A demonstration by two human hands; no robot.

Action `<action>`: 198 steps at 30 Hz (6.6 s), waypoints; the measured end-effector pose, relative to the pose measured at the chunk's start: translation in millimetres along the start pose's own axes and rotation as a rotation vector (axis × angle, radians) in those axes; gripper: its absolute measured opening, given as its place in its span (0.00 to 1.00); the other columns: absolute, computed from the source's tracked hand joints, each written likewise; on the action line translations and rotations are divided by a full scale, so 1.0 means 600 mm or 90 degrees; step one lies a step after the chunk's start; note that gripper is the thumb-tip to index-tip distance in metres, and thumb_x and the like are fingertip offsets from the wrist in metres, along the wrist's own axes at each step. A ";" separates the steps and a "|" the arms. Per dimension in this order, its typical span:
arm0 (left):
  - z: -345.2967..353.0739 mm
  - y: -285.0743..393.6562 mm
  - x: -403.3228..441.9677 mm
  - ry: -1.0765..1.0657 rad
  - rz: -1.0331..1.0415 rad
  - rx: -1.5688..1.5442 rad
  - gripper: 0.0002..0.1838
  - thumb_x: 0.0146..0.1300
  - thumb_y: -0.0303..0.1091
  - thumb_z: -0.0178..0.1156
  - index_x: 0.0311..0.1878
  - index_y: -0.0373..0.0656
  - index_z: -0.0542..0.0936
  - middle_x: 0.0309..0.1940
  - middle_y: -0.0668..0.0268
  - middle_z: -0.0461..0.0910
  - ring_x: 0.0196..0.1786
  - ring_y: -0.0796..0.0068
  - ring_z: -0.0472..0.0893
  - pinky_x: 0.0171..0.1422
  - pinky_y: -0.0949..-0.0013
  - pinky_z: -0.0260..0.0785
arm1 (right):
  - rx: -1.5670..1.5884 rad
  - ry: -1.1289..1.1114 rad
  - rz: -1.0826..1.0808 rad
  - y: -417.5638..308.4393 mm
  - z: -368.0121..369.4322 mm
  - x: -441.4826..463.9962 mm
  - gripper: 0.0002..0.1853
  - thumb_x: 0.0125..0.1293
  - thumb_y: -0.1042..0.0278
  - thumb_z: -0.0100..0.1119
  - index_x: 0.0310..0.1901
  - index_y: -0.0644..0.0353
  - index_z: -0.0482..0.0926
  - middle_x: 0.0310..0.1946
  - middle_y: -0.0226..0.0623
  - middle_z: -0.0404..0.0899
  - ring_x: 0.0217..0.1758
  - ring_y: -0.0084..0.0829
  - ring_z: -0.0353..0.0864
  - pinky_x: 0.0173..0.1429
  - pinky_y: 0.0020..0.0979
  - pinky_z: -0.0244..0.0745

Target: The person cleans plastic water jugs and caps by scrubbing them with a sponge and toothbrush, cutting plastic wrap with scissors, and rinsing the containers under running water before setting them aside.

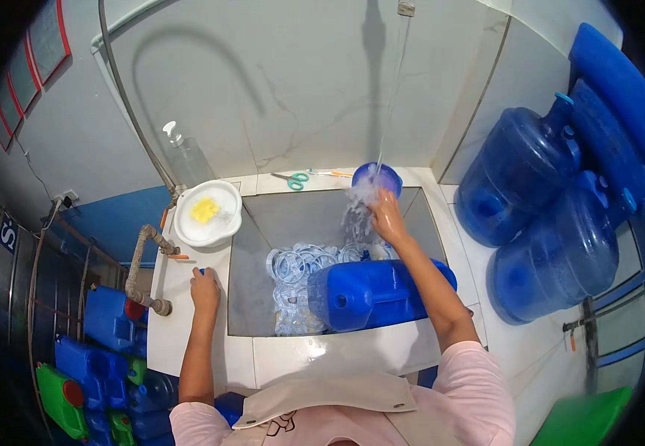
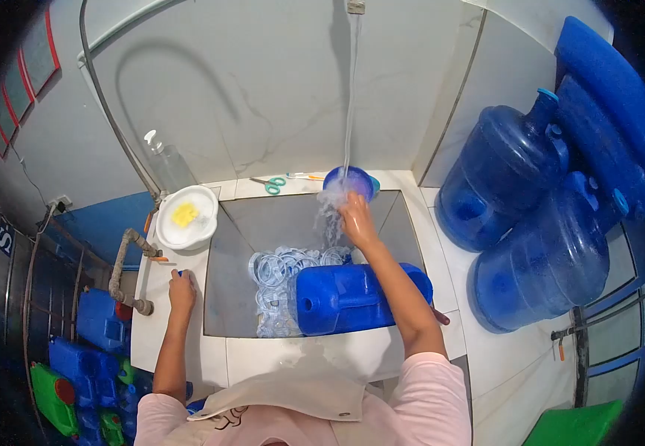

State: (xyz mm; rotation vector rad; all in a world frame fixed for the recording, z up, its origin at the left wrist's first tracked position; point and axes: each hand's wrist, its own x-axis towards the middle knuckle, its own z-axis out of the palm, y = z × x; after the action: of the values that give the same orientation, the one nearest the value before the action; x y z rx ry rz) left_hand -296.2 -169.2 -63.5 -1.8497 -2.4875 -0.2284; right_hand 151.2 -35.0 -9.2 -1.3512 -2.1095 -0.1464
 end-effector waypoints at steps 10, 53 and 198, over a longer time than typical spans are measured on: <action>-0.010 0.083 0.034 0.008 0.098 -0.106 0.16 0.59 0.31 0.52 0.51 0.41 0.70 0.36 0.50 0.74 0.37 0.50 0.77 0.42 0.55 0.72 | 0.846 -0.166 0.625 0.039 0.057 0.076 0.12 0.60 0.71 0.55 0.45 0.66 0.75 0.30 0.33 0.77 0.32 0.24 0.77 0.34 0.27 0.75; -0.006 0.700 0.193 -0.589 -0.026 -0.873 0.08 0.61 0.29 0.48 0.42 0.39 0.70 0.33 0.63 0.72 0.27 0.77 0.71 0.24 0.75 0.70 | 0.321 -0.134 0.439 0.049 0.153 -0.024 0.16 0.50 0.77 0.54 0.44 0.66 0.79 0.39 0.51 0.80 0.44 0.46 0.79 0.49 0.38 0.72; -0.080 0.371 -0.175 -0.285 0.459 -0.311 0.24 0.63 0.46 0.56 0.42 0.28 0.68 0.35 0.39 0.75 0.36 0.40 0.77 0.38 0.51 0.70 | 0.012 0.022 0.051 -0.031 0.070 -0.069 0.14 0.55 0.73 0.51 0.42 0.55 0.82 0.37 0.38 0.70 0.46 0.38 0.70 0.48 0.37 0.66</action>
State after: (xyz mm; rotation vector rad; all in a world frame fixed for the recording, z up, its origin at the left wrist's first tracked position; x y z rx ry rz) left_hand -55.8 -212.7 -6.0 -3.1521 -1.8652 -0.4567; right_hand 128.6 -59.2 -61.6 -1.4096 -2.0209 -0.1155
